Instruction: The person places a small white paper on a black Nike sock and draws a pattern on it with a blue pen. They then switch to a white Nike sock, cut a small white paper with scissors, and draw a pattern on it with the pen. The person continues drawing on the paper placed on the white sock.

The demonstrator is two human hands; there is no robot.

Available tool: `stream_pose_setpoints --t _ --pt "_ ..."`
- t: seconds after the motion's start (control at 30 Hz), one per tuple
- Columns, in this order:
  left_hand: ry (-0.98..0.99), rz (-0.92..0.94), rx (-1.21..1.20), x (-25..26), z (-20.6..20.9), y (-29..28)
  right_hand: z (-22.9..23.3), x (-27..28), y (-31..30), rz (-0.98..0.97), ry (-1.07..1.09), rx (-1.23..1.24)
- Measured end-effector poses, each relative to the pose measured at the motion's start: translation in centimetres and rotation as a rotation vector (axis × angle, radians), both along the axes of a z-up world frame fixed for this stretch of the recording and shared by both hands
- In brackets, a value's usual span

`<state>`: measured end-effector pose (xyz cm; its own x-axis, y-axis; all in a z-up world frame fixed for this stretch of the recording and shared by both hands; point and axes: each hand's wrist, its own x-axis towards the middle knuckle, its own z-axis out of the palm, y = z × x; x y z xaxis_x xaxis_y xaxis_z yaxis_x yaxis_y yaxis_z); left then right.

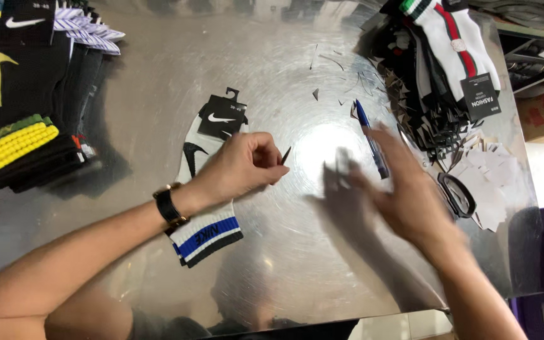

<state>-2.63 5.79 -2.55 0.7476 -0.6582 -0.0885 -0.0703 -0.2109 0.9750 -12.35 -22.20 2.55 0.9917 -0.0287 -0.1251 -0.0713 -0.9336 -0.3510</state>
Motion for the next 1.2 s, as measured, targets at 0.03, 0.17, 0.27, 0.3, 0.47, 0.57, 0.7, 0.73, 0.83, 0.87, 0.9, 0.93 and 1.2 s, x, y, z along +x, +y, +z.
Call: stream_pose_setpoints --t 0.03,0.17,0.27,0.3,0.47,0.57,0.7,0.73,0.83,0.87,0.9,0.93,1.2 --pt "0.013 0.002 -0.015 -0.1 -0.2 0.0 -0.8 1.9 2.0 0.102 0.066 0.039" --pt "-0.053 0.027 -0.151 -0.8 -0.9 0.2 -3.5 9.0 7.3 0.403 -0.075 0.082" --pt "-0.101 0.01 -0.06 -0.9 -1.2 0.2 -3.9 12.2 6.1 -0.006 0.152 0.071" --pt "-0.12 0.005 -0.058 -0.9 -1.3 0.2 -4.2 12.9 5.2 -0.2 0.246 0.073" --pt "-0.115 0.014 -0.109 -1.0 -1.4 0.1 -8.8 17.7 5.3 0.342 -0.53 -0.199" --pt "-0.078 0.02 -0.063 -0.8 -1.3 0.0 -7.9 19.2 4.7 0.047 -0.245 -0.144" --pt "-0.005 0.073 -0.034 -1.0 -1.5 0.1 -2.9 15.2 3.6 0.145 -0.389 -0.255" --pt "0.005 0.094 -0.04 -0.7 -1.4 0.1 -1.7 12.9 3.6 0.226 -0.44 0.09" --pt "0.006 0.098 -0.16 -0.9 -1.4 0.2 -2.0 7.0 5.5 0.125 -0.021 0.546" --pt "0.038 0.072 -0.198 -0.9 -1.4 0.3 -2.5 5.8 5.9 0.136 0.021 0.639" --pt "0.07 0.047 -0.236 -0.9 -1.4 0.5 -2.9 5.2 6.0 0.146 0.064 0.732" --pt "0.099 0.02 -0.277 -0.9 -1.4 0.5 -3.3 5.2 6.0 0.169 0.069 0.763" --pt "0.104 -0.086 -0.187 -0.4 -1.6 0.3 -3.4 5.2 3.8 0.367 0.024 0.84"
